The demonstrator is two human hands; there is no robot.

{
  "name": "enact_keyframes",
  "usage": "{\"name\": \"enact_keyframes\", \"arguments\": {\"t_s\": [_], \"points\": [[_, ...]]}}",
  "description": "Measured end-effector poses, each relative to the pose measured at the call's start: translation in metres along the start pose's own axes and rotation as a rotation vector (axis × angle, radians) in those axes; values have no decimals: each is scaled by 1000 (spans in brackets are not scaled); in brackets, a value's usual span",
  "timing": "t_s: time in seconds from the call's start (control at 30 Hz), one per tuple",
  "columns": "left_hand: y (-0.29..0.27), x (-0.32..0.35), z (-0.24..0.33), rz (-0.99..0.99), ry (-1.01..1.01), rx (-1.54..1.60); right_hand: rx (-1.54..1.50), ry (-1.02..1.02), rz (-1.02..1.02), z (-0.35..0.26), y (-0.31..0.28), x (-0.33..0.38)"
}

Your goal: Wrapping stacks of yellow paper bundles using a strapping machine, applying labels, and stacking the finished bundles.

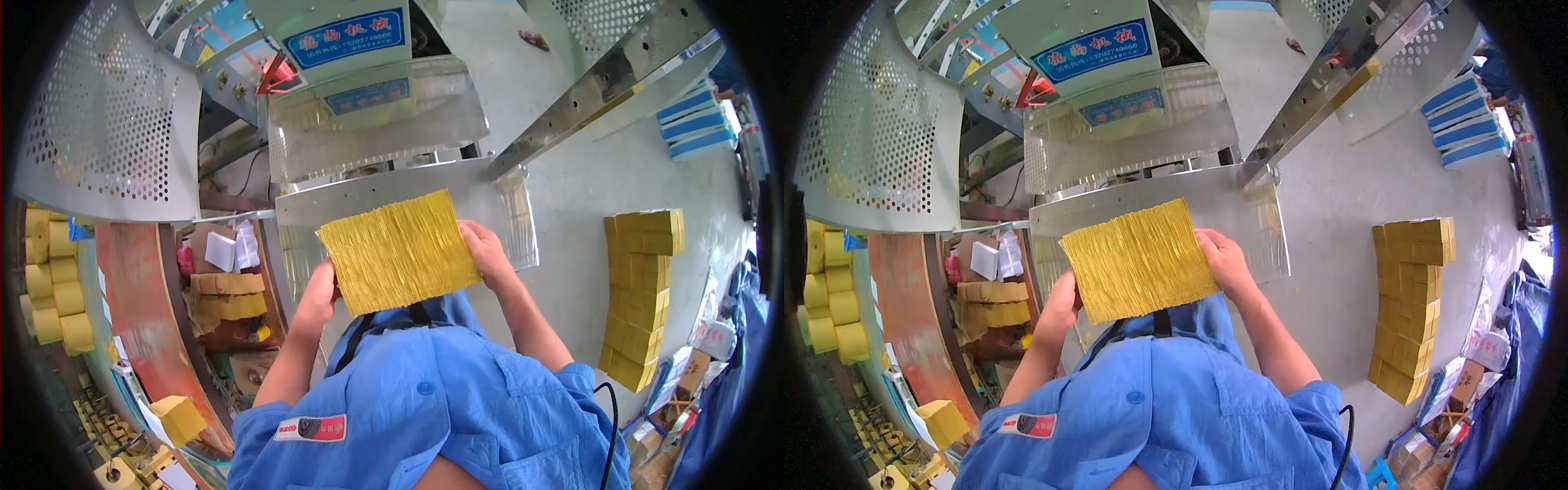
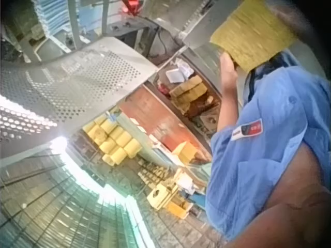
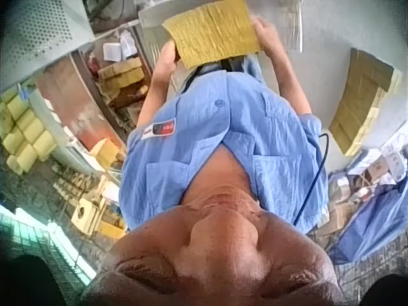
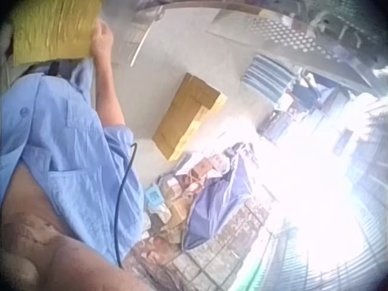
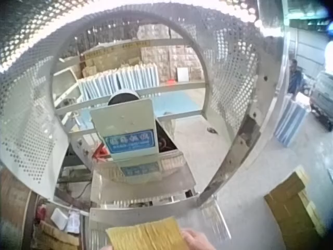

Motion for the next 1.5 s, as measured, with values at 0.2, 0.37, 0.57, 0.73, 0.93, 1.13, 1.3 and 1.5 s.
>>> {"name": "enact_keyframes", "arguments": {"t_s": [0.2, 0.37, 0.57, 0.73, 0.93, 1.13, 1.3, 1.5], "points": [[32, 24, 40, -91, 420, 241, -51, -215, -82, -48, -6, -17], [32, 5, 43, 112, 658, -240, -597, -231, 28, -35, -13, -40], [42, -6, 53, -88, 633, 148, -581, -278, 116, -30, -25, -48], [34, -9, 53, -38, 636, 55, -563, -303, 94, -41, -21, -50], [52, -5, 53, 13, 581, -77, -546, -272, 102, -32, -14, -54], [57, 32, 66, -58, 540, -141, -250, -216, 78, -68, -21, -46], [46, 33, 52, -31, 232, -101, 194, -77, -85, -45, -25, -38], [38, 12, 51, 83, 192, -139, 146, -30, -76, -9, -32, -37]]}}
Point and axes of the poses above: each hand's wrist, its own x-axis away from the middle knuckle, its own y-axis out of the palm, z = x × y, the point moved 9 cm from there along -x, towards the middle knuckle, and after that the axes turned 13 degrees about -y, right-handed, at the moved point
